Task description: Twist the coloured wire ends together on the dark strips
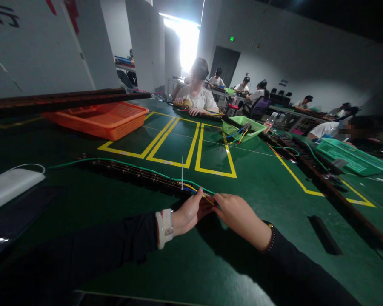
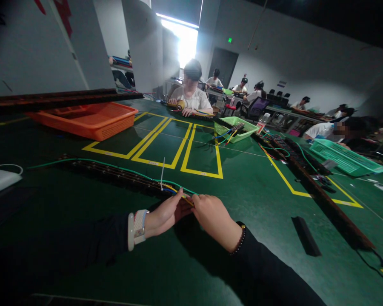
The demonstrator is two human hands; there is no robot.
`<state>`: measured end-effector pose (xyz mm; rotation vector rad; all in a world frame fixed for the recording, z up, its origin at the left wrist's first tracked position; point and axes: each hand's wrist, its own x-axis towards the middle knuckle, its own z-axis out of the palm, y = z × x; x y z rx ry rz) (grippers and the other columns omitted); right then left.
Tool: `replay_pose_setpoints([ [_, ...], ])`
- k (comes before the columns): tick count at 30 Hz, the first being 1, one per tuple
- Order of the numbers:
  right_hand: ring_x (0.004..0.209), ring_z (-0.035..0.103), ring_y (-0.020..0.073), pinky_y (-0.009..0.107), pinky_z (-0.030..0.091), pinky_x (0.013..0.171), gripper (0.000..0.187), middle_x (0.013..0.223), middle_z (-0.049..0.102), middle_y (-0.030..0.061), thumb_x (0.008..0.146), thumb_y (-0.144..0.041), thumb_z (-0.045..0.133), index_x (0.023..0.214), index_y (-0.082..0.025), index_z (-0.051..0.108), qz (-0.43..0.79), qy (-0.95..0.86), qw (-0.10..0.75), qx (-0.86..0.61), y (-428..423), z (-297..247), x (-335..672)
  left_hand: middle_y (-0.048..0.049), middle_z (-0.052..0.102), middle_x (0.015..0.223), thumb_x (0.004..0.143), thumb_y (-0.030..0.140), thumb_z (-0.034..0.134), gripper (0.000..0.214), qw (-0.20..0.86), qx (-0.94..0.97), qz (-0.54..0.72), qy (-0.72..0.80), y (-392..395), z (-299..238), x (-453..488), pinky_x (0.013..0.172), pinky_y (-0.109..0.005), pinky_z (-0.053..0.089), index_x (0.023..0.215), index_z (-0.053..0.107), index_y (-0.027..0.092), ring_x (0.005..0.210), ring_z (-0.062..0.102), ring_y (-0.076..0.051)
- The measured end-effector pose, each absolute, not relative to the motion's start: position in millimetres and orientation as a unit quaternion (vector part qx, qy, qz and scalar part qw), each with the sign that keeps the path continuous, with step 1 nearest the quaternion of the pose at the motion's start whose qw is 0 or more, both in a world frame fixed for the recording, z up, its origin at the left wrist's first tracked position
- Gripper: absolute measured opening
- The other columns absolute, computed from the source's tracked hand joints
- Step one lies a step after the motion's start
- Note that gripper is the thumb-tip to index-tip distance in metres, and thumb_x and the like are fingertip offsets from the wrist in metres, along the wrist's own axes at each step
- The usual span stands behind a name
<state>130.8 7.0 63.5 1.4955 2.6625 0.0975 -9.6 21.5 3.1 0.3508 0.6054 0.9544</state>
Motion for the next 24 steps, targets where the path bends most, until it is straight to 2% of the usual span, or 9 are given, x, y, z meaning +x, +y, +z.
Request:
replay_pose_setpoints([
  [5,0.077,0.062,0.0171,0.025,0.042,0.067,0.019,0.082,0.064,0.0075,0.094,-0.018,0.038,0.089,-0.015,0.055,0.051,0.866,0.039,0.497,11.6,67.4,133.9,-0.0071,0.065,0.084,0.087,0.039,0.049,0.027,0.834,0.174,0.447,0.273,19.9,6.1,-10.2,0.093,-0.035,0.041,0.078,0.056,0.014,0.09,0.061,-0.017],
  [9,0.079,0.062,0.0178,0.025,0.042,0.067,0.017,0.084,0.064,0.0055,0.092,-0.03,0.046,0.091,-0.017,0.056,0.029,0.862,0.026,0.505,11.9,69.3,134.3,-0.0076,0.066,0.087,0.088,0.037,0.049,0.026,0.831,0.183,0.452,0.269,20.6,4.2,-9.9,0.093,-0.036,0.041,0.08,0.056,0.014,0.092,0.06,-0.018],
  [12,0.078,0.062,0.0178,0.025,0.042,0.066,0.01,0.087,0.064,0.0052,0.089,-0.026,0.051,0.089,-0.017,0.056,0.022,0.859,0.041,0.509,11.4,63.8,132.6,-0.0076,0.066,0.086,0.089,0.037,0.047,0.027,0.831,0.181,0.454,0.266,21.5,1.1,-9.5,0.093,-0.036,0.042,0.078,0.055,0.014,0.092,0.061,-0.018],
  [18,0.076,0.061,0.0164,0.024,0.04,0.064,0.016,0.084,0.063,0.0072,0.093,-0.021,0.04,0.087,-0.016,0.054,0.054,0.846,0.022,0.53,13.1,57.9,132.8,-0.0102,0.066,0.099,0.087,0.036,0.052,0.024,0.837,0.19,0.45,0.248,21.5,4.1,-10.1,0.095,-0.037,0.041,0.089,0.059,0.013,0.101,0.059,-0.02],
  [20,0.074,0.06,0.0166,0.024,0.04,0.064,0.017,0.082,0.062,0.0076,0.093,-0.017,0.037,0.091,-0.015,0.055,0.081,0.838,0.01,0.539,15.9,58.3,134.5,-0.0107,0.065,0.102,0.086,0.035,0.052,0.024,0.836,0.198,0.448,0.246,21.8,4.1,-10.0,0.095,-0.037,0.042,0.094,0.059,0.013,0.101,0.059,-0.019],
  [24,0.081,0.058,0.0178,0.025,0.041,0.069,0.03,0.087,0.062,0.0087,0.089,-0.01,0.04,0.116,-0.015,0.053,0.113,0.846,-0.012,0.521,24.1,57.9,138.7,-0.0101,0.066,0.098,0.088,0.029,0.052,0.018,0.834,0.213,0.441,0.255,22.7,2.3,-9.3,0.093,-0.036,0.043,0.091,0.06,0.013,0.095,0.061,-0.017],
])
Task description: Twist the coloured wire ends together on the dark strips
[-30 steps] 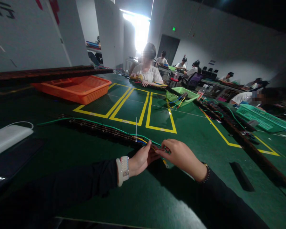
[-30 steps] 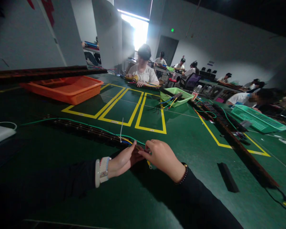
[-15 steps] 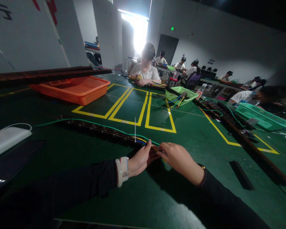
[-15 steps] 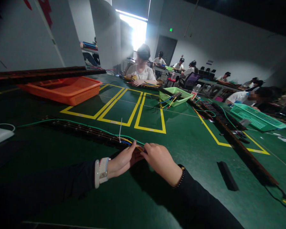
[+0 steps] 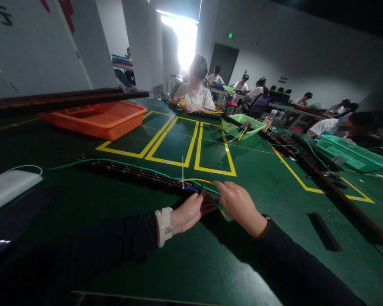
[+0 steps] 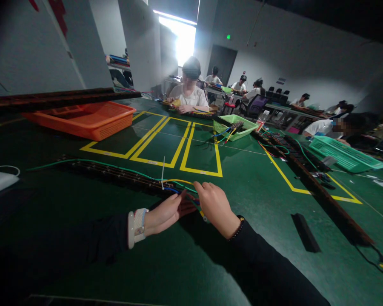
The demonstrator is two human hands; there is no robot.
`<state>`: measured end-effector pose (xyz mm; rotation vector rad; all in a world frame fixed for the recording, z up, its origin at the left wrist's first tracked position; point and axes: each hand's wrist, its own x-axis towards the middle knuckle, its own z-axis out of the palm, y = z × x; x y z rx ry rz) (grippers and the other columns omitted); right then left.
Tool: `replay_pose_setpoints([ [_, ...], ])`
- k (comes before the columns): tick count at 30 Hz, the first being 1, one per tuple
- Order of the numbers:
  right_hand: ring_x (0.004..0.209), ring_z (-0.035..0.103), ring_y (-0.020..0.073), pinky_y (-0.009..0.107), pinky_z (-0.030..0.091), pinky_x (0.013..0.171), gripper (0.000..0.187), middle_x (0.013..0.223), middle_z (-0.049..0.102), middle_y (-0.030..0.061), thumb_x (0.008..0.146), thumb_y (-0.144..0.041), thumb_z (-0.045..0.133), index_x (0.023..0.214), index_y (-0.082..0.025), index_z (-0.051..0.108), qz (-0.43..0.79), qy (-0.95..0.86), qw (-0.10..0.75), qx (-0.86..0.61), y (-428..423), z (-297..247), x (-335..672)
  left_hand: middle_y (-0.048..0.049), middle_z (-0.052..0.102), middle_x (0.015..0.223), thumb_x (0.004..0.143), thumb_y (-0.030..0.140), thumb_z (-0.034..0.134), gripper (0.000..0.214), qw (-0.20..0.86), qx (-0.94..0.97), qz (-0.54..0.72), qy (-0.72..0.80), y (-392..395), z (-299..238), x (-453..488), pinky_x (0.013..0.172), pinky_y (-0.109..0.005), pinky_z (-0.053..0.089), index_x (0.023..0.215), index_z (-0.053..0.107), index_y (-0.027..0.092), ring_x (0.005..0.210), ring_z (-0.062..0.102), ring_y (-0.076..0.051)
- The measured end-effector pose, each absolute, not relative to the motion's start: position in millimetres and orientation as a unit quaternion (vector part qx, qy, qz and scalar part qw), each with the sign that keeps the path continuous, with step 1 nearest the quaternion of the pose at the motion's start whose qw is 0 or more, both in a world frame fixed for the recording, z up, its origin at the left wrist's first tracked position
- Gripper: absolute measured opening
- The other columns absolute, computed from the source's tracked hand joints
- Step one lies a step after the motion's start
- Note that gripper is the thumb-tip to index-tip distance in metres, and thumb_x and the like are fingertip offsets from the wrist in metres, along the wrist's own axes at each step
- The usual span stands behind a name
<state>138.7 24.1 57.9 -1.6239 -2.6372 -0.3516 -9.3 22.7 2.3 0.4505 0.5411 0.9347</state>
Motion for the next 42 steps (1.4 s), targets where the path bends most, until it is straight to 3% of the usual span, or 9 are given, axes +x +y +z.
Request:
replay_pose_setpoints([
  [5,0.085,0.058,0.0188,0.027,0.043,0.074,0.038,0.09,0.061,0.0092,0.087,-0.009,0.04,0.121,-0.017,0.055,-0.084,-0.86,0.003,-0.503,31.9,58.2,145.1,-0.008,0.066,0.092,0.089,0.023,0.048,0.014,0.835,0.202,0.437,0.269,21.7,5.7,-9.9,0.092,-0.036,0.044,0.091,0.058,0.013,0.082,0.063,-0.014],
  [9,0.083,0.06,0.0157,0.024,0.044,0.073,0.036,0.092,0.062,0.007,0.089,-0.011,0.04,0.118,-0.022,0.057,-0.007,-0.876,-0.009,-0.483,36.9,58.5,151.4,-0.0103,0.066,0.097,0.09,0.022,0.046,0.015,0.836,0.205,0.432,0.269,21.8,5.9,-10.7,0.094,-0.038,0.043,0.093,0.056,0.012,0.087,0.063,-0.016],
  [21,0.084,0.063,0.0149,0.023,0.043,0.075,0.028,0.092,0.068,0.0071,0.093,-0.022,0.041,0.108,-0.02,0.064,0.095,-0.884,-0.027,-0.457,40.3,65.9,150.5,-0.013,0.065,0.095,0.089,0.028,0.048,0.018,0.842,0.233,0.41,0.261,24.4,-1.0,-13.1,0.094,-0.041,0.042,0.09,0.054,0.011,0.085,0.064,-0.018],
  [27,0.084,0.062,0.0159,0.024,0.042,0.073,0.027,0.088,0.067,0.0071,0.093,-0.032,0.042,0.097,-0.018,0.066,0.033,-0.849,0.018,-0.527,27.3,84.6,149.9,-0.0091,0.066,0.092,0.089,0.026,0.049,0.016,0.848,0.204,0.417,0.255,23.9,2.4,-12.2,0.09,-0.035,0.044,0.091,0.057,0.013,0.079,0.064,-0.015],
  [31,0.074,0.063,0.018,0.025,0.042,0.064,0.031,0.079,0.066,0.0061,0.089,-0.045,0.048,0.087,-0.018,0.063,0.009,-0.838,-0.031,-0.544,16.3,83.0,146.3,-0.0088,0.067,0.092,0.09,0.027,0.047,0.02,0.846,0.205,0.413,0.266,23.2,5.8,-11.7,0.09,-0.035,0.045,0.095,0.059,0.012,0.077,0.063,-0.014],
  [35,0.078,0.065,0.0212,0.026,0.043,0.063,0.024,0.086,0.068,0.0081,0.086,-0.036,0.055,0.096,-0.016,0.061,-0.011,-0.84,-0.087,-0.535,10.9,73.9,142.9,-0.0109,0.067,0.092,0.091,0.03,0.045,0.025,0.846,0.225,0.415,0.247,23.3,5.0,-11.5,0.091,-0.036,0.044,0.089,0.06,0.011,0.082,0.064,-0.016],
  [42,0.073,0.066,0.0195,0.026,0.041,0.059,0.018,0.08,0.068,0.0066,0.091,-0.027,0.046,0.091,-0.017,0.061,-0.029,-0.826,-0.101,-0.554,9.9,80.8,142.5,-0.011,0.067,0.092,0.089,0.031,0.048,0.024,0.843,0.208,0.412,0.278,22.7,5.6,-12.1,0.091,-0.035,0.043,0.093,0.062,0.011,0.083,0.063,-0.016],
])
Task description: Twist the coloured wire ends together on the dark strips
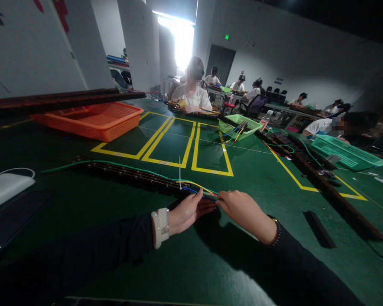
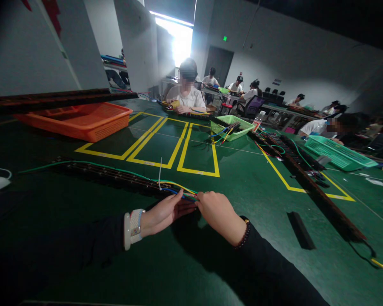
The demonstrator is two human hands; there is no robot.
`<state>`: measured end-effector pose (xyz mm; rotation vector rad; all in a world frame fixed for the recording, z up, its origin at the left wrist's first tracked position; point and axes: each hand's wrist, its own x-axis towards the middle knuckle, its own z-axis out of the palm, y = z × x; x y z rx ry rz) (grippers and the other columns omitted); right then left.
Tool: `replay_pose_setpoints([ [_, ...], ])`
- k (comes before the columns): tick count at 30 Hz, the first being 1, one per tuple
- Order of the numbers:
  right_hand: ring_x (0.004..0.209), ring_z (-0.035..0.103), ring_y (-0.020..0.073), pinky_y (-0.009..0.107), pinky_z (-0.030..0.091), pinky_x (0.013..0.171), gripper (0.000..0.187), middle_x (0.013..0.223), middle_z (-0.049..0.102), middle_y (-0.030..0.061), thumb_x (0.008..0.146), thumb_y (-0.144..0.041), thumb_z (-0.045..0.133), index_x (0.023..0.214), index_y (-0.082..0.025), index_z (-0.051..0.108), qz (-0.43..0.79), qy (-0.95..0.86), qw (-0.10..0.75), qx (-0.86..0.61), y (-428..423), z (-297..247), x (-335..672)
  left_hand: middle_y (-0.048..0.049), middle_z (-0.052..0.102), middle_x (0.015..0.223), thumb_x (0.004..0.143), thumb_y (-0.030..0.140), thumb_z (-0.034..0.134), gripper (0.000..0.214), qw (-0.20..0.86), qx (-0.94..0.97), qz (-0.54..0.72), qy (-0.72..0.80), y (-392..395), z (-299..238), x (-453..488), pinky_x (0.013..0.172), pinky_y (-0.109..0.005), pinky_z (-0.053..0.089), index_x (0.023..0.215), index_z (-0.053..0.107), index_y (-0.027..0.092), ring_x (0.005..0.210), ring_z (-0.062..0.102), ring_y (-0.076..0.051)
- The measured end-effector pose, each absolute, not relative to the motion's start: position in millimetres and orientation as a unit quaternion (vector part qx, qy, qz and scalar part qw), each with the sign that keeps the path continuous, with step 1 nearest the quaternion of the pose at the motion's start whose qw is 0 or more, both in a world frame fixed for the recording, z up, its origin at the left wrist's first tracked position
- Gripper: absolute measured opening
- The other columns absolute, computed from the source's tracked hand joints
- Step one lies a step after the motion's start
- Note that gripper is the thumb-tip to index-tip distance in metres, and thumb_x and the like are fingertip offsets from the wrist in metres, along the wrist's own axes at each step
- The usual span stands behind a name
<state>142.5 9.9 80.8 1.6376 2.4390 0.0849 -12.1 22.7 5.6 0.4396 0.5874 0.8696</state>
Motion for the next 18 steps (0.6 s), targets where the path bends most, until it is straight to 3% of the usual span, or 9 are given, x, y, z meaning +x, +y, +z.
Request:
replay_pose_setpoints([
  [7,0.078,0.062,0.0168,0.025,0.039,0.066,0.02,0.081,0.065,0.0061,0.094,-0.024,0.041,0.092,-0.018,0.06,0.091,0.831,0.016,0.548,21.6,79.4,147.7,-0.0083,0.065,0.082,0.088,0.035,0.049,0.026,0.827,0.227,0.436,0.272,21.8,3.2,-12.1,0.087,-0.038,0.044,0.082,0.06,0.012,0.077,0.062,-0.017],
  [18,0.079,0.062,0.0166,0.024,0.039,0.068,0.02,0.086,0.065,0.0066,0.094,-0.023,0.04,0.095,-0.018,0.06,0.034,0.85,0.086,0.519,43.5,52.9,153.1,-0.0092,0.061,0.074,0.089,0.039,0.045,0.036,0.826,0.235,0.424,0.288,23.0,5.0,-13.7,0.084,-0.037,0.046,0.072,0.059,0.01,0.079,0.061,-0.018],
])
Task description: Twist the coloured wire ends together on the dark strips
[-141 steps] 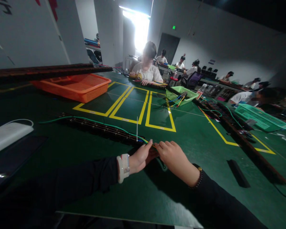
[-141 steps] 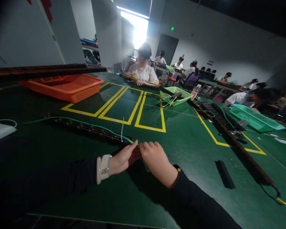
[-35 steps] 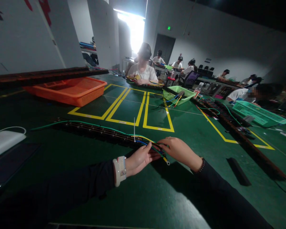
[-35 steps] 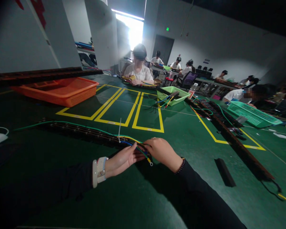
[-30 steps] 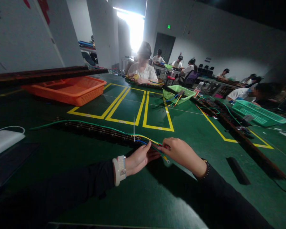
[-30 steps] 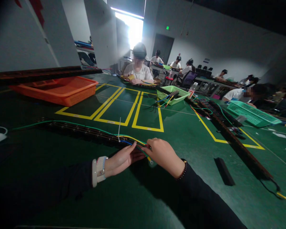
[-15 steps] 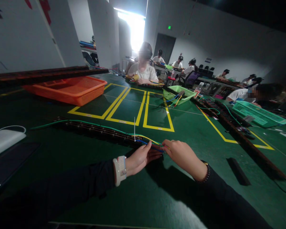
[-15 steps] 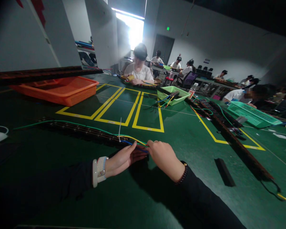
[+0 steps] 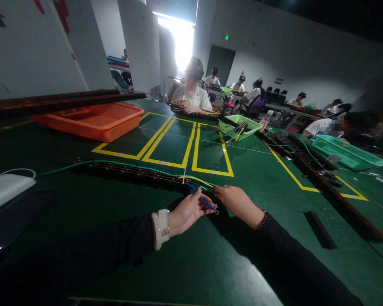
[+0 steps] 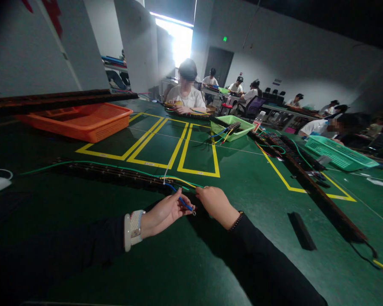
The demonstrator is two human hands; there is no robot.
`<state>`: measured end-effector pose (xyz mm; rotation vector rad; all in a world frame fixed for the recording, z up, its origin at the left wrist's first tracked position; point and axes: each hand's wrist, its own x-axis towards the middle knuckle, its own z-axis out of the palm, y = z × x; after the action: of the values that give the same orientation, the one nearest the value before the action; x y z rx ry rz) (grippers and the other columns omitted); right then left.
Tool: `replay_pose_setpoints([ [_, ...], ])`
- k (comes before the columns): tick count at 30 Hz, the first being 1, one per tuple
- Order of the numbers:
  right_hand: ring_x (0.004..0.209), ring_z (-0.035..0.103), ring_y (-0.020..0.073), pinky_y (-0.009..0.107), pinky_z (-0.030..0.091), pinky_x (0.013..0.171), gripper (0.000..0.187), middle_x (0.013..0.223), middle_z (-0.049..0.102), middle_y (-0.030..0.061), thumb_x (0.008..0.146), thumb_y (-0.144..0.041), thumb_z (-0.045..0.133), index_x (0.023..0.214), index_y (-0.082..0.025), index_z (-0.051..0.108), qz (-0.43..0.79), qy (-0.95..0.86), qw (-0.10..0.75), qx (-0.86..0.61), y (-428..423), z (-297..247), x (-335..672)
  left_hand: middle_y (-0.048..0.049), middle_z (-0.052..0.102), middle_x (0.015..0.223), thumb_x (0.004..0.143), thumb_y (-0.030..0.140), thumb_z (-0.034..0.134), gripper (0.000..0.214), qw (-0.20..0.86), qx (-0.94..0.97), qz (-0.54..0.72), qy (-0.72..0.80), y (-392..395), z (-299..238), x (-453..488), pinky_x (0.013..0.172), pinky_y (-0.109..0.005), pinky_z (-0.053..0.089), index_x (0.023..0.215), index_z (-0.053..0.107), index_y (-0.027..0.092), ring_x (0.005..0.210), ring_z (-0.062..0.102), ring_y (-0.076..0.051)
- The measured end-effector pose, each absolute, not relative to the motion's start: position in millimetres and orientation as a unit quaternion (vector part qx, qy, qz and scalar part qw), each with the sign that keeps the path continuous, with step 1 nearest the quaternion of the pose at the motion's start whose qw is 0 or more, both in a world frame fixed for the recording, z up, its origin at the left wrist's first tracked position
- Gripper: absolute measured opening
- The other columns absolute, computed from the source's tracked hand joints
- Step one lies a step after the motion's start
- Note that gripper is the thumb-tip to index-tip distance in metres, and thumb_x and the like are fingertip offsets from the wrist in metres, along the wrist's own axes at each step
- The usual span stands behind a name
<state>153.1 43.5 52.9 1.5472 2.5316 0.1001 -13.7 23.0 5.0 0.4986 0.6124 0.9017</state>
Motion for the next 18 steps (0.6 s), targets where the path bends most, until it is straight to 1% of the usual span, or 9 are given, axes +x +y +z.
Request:
replay_pose_setpoints([
  [2,0.081,0.06,0.0173,0.026,0.039,0.071,0.022,0.086,0.063,0.008,0.094,-0.023,0.04,0.092,-0.017,0.061,0.06,0.852,0.069,0.516,41.0,58.5,151.8,-0.0091,0.062,0.076,0.089,0.038,0.046,0.035,0.828,0.23,0.426,0.282,23.1,4.0,-13.4,0.084,-0.037,0.046,0.072,0.059,0.011,0.079,0.062,-0.018],
  [5,0.081,0.059,0.018,0.029,0.039,0.074,0.028,0.086,0.061,0.0083,0.096,-0.029,0.037,0.09,-0.016,0.061,0.091,0.857,0.002,0.507,29.5,71.8,145.5,-0.0084,0.064,0.077,0.089,0.037,0.046,0.033,0.831,0.213,0.434,0.275,23.5,2.3,-12.8,0.082,-0.036,0.047,0.074,0.06,0.011,0.076,0.061,-0.017],
  [7,0.081,0.059,0.0185,0.029,0.04,0.073,0.032,0.085,0.062,0.0074,0.094,-0.041,0.039,0.093,-0.017,0.06,0.072,0.872,-0.028,0.483,19.1,78.4,139.8,-0.0075,0.065,0.079,0.089,0.037,0.047,0.031,0.832,0.203,0.439,0.272,24.0,1.3,-12.7,0.078,-0.033,0.047,0.077,0.061,0.012,0.074,0.061,-0.015],
  [9,0.085,0.06,0.02,0.031,0.041,0.075,0.033,0.088,0.064,0.0071,0.09,-0.046,0.047,0.102,-0.018,0.059,0.044,0.891,-0.032,0.451,10.0,79.8,134.7,-0.0073,0.066,0.082,0.089,0.037,0.047,0.03,0.835,0.202,0.433,0.272,25.0,0.1,-12.7,0.071,-0.028,0.047,0.08,0.062,0.013,0.074,0.061,-0.015],
  [11,0.089,0.06,0.0206,0.032,0.042,0.078,0.031,0.097,0.065,0.0076,0.089,-0.037,0.052,0.113,-0.018,0.055,0.029,0.904,-0.023,0.425,4.8,76.7,131.5,-0.0086,0.067,0.086,0.089,0.038,0.046,0.032,0.842,0.206,0.419,0.269,26.1,-1.1,-12.8,0.065,-0.025,0.045,0.083,0.063,0.012,0.076,0.061,-0.015],
  [12,0.09,0.061,0.02,0.032,0.042,0.079,0.031,0.101,0.065,0.0081,0.089,-0.03,0.051,0.118,-0.017,0.053,0.024,0.91,-0.017,0.414,3.8,74.4,130.8,-0.0093,0.067,0.088,0.09,0.038,0.046,0.032,0.844,0.208,0.416,0.266,26.7,-1.4,-12.9,0.065,-0.025,0.045,0.085,0.064,0.012,0.079,0.061,-0.015],
  [14,0.09,0.061,0.0178,0.03,0.043,0.079,0.032,0.106,0.064,0.0092,0.09,-0.017,0.046,0.122,-0.016,0.05,0.016,0.916,-0.01,0.4,4.4,71.1,131.1,-0.0101,0.067,0.091,0.09,0.036,0.045,0.032,0.845,0.208,0.419,0.261,27.1,-1.0,-13.1,0.07,-0.026,0.047,0.087,0.064,0.011,0.083,0.062,-0.016],
  [16,0.09,0.061,0.0166,0.028,0.043,0.078,0.034,0.105,0.064,0.0093,0.09,-0.012,0.043,0.123,-0.015,0.051,0.017,0.918,-0.008,0.396,7.1,71.3,133.2,-0.0103,0.068,0.091,0.091,0.037,0.044,0.032,0.845,0.21,0.418,0.26,26.4,1.0,-13.3,0.077,-0.028,0.047,0.087,0.063,0.011,0.085,0.062,-0.016],
  [18,0.087,0.06,0.0171,0.028,0.042,0.076,0.035,0.098,0.064,0.0082,0.089,-0.012,0.043,0.122,-0.016,0.052,0.037,0.915,-0.005,0.402,11.0,74.4,136.7,-0.01,0.068,0.087,0.091,0.038,0.043,0.034,0.846,0.214,0.413,0.26,24.9,3.8,-13.5,0.08,-0.031,0.047,0.086,0.063,0.012,0.083,0.063,-0.017],
])
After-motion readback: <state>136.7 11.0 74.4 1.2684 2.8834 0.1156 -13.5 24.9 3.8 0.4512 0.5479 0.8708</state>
